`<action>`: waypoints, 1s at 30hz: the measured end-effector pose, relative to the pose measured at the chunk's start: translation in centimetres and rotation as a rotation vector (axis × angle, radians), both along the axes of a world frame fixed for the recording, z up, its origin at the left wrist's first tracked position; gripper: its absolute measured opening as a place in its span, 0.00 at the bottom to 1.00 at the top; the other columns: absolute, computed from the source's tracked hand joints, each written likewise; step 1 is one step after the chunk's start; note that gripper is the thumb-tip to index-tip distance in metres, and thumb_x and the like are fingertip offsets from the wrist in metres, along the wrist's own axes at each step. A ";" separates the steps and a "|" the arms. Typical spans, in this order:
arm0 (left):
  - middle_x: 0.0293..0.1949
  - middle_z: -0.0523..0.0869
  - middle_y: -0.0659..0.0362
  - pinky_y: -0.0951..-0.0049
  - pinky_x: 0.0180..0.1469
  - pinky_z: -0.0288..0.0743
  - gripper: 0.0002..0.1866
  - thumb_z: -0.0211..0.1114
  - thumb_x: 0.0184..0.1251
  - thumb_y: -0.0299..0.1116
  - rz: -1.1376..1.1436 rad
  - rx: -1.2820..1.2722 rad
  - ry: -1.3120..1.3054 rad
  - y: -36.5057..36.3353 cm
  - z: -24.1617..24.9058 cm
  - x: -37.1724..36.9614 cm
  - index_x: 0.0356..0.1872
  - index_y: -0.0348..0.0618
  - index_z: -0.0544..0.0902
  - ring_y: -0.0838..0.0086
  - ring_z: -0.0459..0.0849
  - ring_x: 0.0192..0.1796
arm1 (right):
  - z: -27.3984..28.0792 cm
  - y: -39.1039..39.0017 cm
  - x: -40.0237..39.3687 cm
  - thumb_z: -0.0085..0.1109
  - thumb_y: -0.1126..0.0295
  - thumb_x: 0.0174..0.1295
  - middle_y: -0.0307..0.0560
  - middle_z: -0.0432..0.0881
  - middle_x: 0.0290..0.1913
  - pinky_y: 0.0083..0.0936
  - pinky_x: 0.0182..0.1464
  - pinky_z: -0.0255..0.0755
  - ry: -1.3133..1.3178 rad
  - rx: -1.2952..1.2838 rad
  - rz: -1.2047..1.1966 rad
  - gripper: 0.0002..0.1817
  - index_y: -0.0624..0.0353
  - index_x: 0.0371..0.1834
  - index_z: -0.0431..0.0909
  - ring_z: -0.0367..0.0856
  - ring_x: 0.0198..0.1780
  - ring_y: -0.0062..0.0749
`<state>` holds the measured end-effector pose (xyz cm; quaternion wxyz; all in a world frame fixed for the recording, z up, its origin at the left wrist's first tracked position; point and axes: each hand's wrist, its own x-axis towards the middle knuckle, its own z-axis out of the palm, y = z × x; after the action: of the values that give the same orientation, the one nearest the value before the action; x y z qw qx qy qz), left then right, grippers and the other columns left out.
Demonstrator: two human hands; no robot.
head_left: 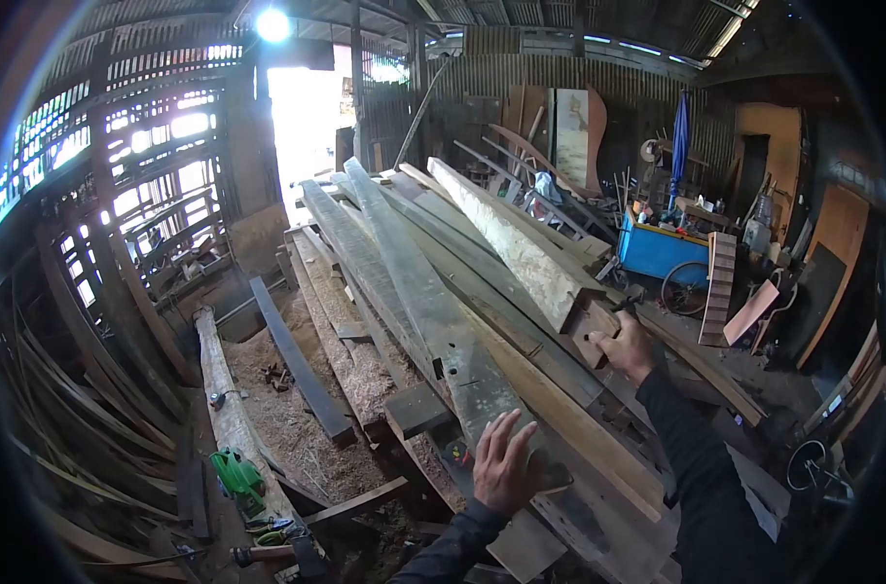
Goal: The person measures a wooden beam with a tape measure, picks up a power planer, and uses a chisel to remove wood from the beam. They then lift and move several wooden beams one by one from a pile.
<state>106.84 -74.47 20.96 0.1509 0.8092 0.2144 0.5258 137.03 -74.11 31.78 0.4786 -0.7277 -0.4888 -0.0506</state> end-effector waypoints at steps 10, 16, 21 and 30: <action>0.72 0.71 0.44 0.47 0.76 0.63 0.30 0.68 0.64 0.28 -0.026 -0.001 -0.059 0.6 -0.4 0.1 0.68 0.40 0.74 0.44 0.69 0.75 | 3.6 -8.0 -7.3 0.72 0.60 0.55 0.62 0.89 0.39 0.41 0.46 0.79 -0.104 -0.146 0.031 0.23 0.69 0.45 0.81 0.90 0.42 0.50; 0.72 0.72 0.42 0.46 0.77 0.62 0.31 0.66 0.64 0.27 -0.057 -0.017 -0.095 0.7 -0.3 -0.1 0.70 0.38 0.72 0.44 0.69 0.74 | 6.8 -21.6 -18.0 0.70 0.61 0.57 0.57 0.87 0.37 0.37 0.45 0.79 0.000 -0.211 -0.045 0.21 0.68 0.45 0.80 0.87 0.41 0.34; 0.71 0.73 0.42 0.45 0.77 0.61 0.30 0.65 0.68 0.29 -0.087 -0.030 -0.068 0.9 -0.2 0.0 0.71 0.38 0.71 0.45 0.71 0.74 | 2.7 -30.9 -21.2 0.71 0.58 0.58 0.51 0.85 0.44 0.32 0.49 0.78 0.219 -0.179 -0.219 0.27 0.68 0.53 0.77 0.83 0.44 0.31; 0.74 0.66 0.39 0.49 0.71 0.70 0.41 0.70 0.71 0.38 -0.633 -0.582 -0.205 -3.9 5.8 -2.5 0.77 0.31 0.57 0.49 0.73 0.72 | 1.4 -32.5 -21.0 0.76 0.64 0.53 0.51 0.79 0.53 0.32 0.57 0.77 0.472 -0.079 -0.182 0.38 0.70 0.63 0.67 0.80 0.52 0.31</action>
<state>104.30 -78.41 26.71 0.5463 0.7026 0.0791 0.4491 116.05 -106.60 33.15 0.5439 -0.7785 -0.2978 0.0970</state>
